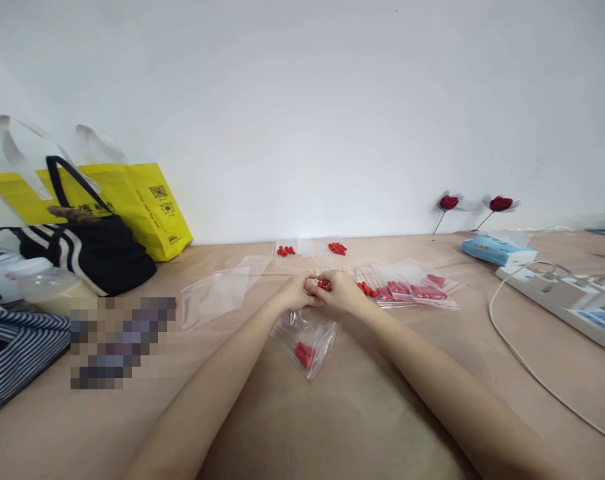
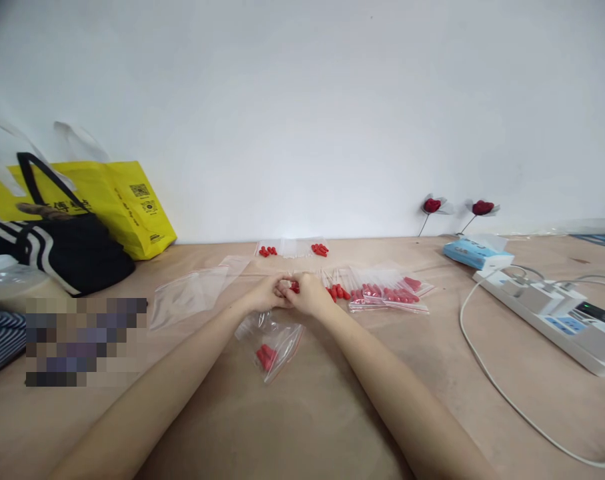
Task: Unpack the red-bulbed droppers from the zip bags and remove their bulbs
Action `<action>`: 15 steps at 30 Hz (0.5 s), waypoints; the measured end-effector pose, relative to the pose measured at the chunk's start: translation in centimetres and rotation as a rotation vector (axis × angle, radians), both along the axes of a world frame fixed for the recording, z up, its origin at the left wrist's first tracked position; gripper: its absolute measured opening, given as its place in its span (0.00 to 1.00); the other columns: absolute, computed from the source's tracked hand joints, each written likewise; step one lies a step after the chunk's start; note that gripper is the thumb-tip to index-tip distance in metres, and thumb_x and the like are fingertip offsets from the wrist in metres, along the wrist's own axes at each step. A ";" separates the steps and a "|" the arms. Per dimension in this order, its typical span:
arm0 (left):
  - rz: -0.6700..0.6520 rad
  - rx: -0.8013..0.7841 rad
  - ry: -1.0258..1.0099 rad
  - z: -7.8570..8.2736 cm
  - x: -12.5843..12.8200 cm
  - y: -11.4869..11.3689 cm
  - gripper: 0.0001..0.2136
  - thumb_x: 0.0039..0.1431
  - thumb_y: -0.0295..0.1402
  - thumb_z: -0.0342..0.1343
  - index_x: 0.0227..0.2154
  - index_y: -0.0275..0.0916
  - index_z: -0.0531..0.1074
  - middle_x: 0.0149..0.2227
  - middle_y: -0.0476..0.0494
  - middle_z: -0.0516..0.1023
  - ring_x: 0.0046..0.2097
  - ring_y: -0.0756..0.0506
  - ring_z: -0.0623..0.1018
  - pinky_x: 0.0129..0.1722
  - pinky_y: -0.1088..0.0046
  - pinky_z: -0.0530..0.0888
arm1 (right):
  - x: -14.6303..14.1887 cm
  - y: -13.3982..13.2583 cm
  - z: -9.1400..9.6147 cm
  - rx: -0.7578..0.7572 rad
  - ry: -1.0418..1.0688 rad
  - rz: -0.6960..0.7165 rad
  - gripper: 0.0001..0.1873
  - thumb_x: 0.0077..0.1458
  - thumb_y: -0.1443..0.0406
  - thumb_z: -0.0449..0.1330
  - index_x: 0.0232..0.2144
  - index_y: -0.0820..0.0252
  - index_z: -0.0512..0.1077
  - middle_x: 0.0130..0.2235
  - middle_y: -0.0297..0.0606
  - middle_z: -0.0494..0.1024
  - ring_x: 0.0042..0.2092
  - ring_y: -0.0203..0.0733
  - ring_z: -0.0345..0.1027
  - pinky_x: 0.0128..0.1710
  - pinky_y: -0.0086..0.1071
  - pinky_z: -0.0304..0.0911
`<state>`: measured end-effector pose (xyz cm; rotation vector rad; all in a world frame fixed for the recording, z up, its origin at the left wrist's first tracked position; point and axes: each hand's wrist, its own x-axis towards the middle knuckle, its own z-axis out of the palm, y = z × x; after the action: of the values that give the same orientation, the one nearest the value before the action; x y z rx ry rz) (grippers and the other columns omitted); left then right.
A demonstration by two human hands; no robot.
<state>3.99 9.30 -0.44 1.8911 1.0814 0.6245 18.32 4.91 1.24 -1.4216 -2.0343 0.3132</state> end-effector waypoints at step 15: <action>0.234 0.177 0.102 -0.1 0.0 0.2 0.09 0.43 0.33 0.58 0.29 0.36 0.72 0.26 0.48 0.76 0.28 0.50 0.74 0.29 0.77 0.68 | 3.1 -7.5 -2.4 0.198 0.202 0.103 0.06 0.49 0.70 0.53 0.23 0.61 0.69 0.20 0.31 0.64 0.22 0.31 0.57 0.22 0.24 0.53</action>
<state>3.99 9.47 -0.49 1.9802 1.3653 0.7843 21.43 -2.62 -1.12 -1.1219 -1.9189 0.2780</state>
